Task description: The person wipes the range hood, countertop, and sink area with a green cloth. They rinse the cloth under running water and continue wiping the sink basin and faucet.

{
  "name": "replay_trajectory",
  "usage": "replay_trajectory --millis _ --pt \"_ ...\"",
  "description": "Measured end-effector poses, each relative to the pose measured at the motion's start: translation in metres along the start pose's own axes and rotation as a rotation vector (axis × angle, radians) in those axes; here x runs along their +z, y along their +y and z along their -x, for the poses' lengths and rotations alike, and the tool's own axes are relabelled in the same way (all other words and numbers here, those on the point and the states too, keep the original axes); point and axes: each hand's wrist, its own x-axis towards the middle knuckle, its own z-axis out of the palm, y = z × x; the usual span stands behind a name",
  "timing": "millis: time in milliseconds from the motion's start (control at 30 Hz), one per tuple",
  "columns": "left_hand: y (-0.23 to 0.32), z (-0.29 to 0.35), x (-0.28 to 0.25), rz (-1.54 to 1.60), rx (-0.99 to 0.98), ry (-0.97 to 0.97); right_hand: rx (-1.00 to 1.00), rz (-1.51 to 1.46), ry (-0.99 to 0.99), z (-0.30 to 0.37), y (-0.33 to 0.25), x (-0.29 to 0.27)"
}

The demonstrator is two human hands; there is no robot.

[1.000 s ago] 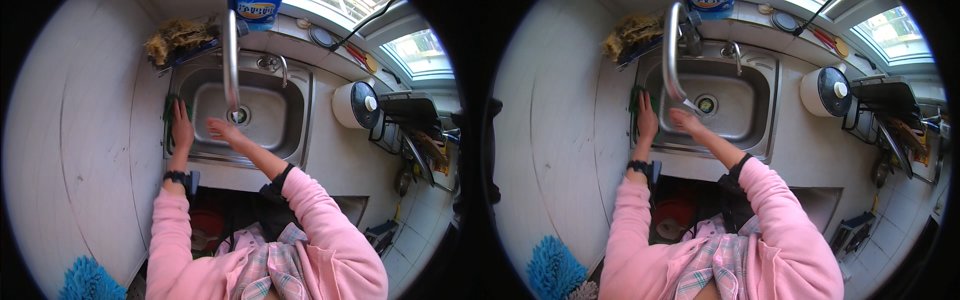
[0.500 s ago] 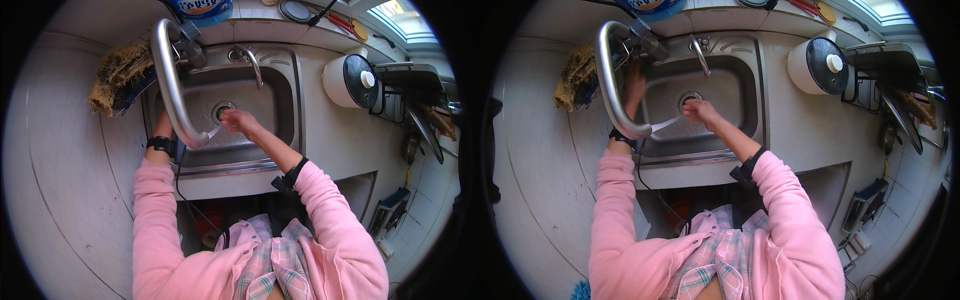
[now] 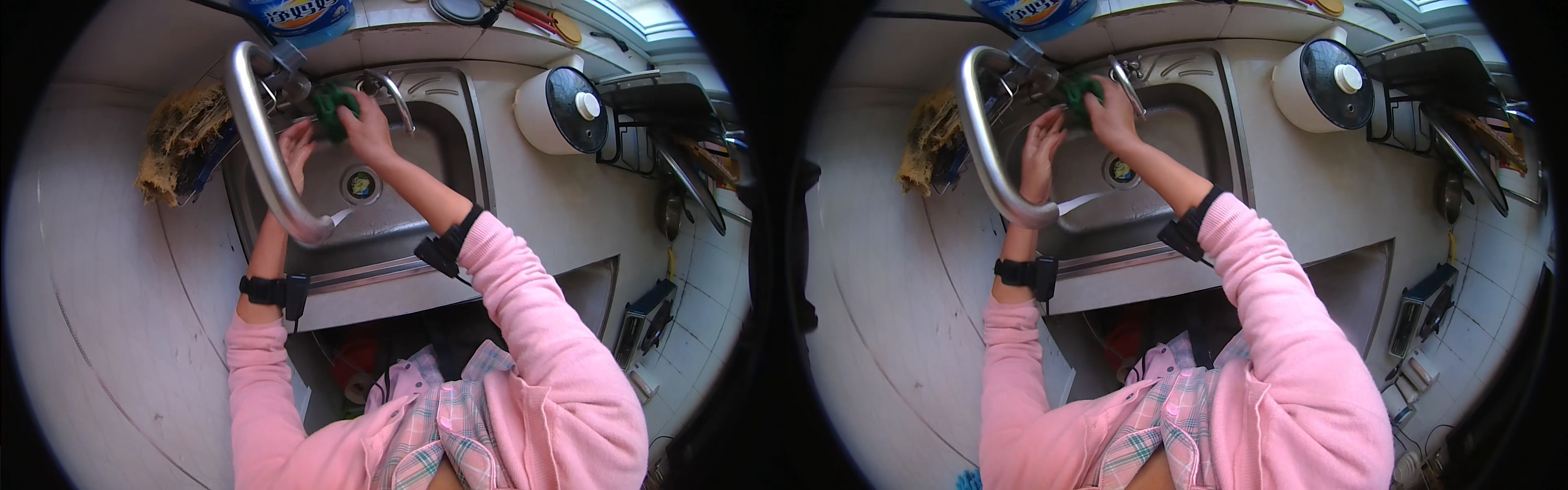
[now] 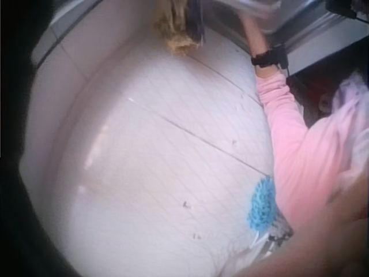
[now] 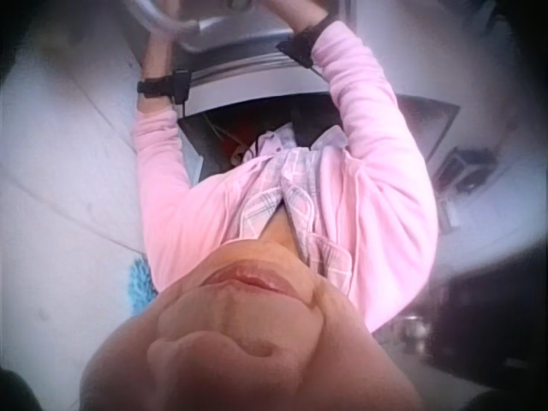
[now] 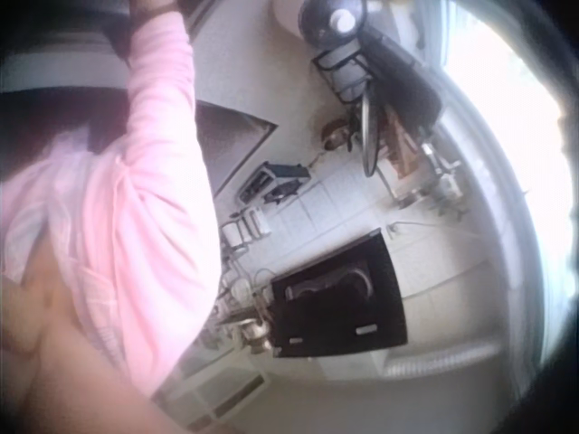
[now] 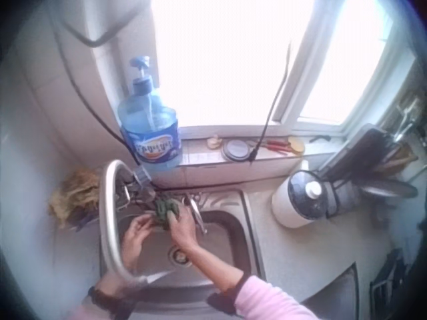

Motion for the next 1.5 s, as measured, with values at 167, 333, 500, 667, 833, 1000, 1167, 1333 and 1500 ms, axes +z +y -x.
replay_trajectory --millis 167,333,500,667,833,1000,1167,1333,1500 --pt "-0.011 0.027 -0.019 -0.321 -0.186 -0.045 -0.535 0.579 -0.139 -0.036 0.029 0.016" --pt "-0.008 0.039 -0.027 -0.282 -0.331 -0.076 -0.693 0.543 -0.285 -0.023 0.054 -0.04" --pt "-0.006 0.048 -0.02 -0.226 -0.431 0.038 -0.433 0.914 -0.197 -0.035 0.057 -0.131" --pt "-0.026 0.056 0.008 -0.169 -0.531 0.039 -0.947 0.906 -0.195 -0.061 0.063 -0.155" --pt "-0.023 0.059 0.018 -0.14 -0.514 0.028 -0.67 1.206 -0.271 -0.027 0.075 -0.196" --pt "-0.022 0.086 0.041 -0.106 -0.555 -0.083 -0.685 1.244 -0.506 0.038 0.06 -0.218" --pt "-0.039 0.1 0.04 -0.213 -0.63 -0.154 -0.357 1.0 -0.637 0.053 0.074 -0.174" --pt "-0.051 0.105 -0.017 -0.415 -0.569 0.039 0.245 0.955 -0.652 0.04 0.15 -0.105" --pt "-0.058 0.124 -0.064 -0.413 -0.648 0.144 -0.083 1.064 -0.861 0.047 0.194 -0.027"
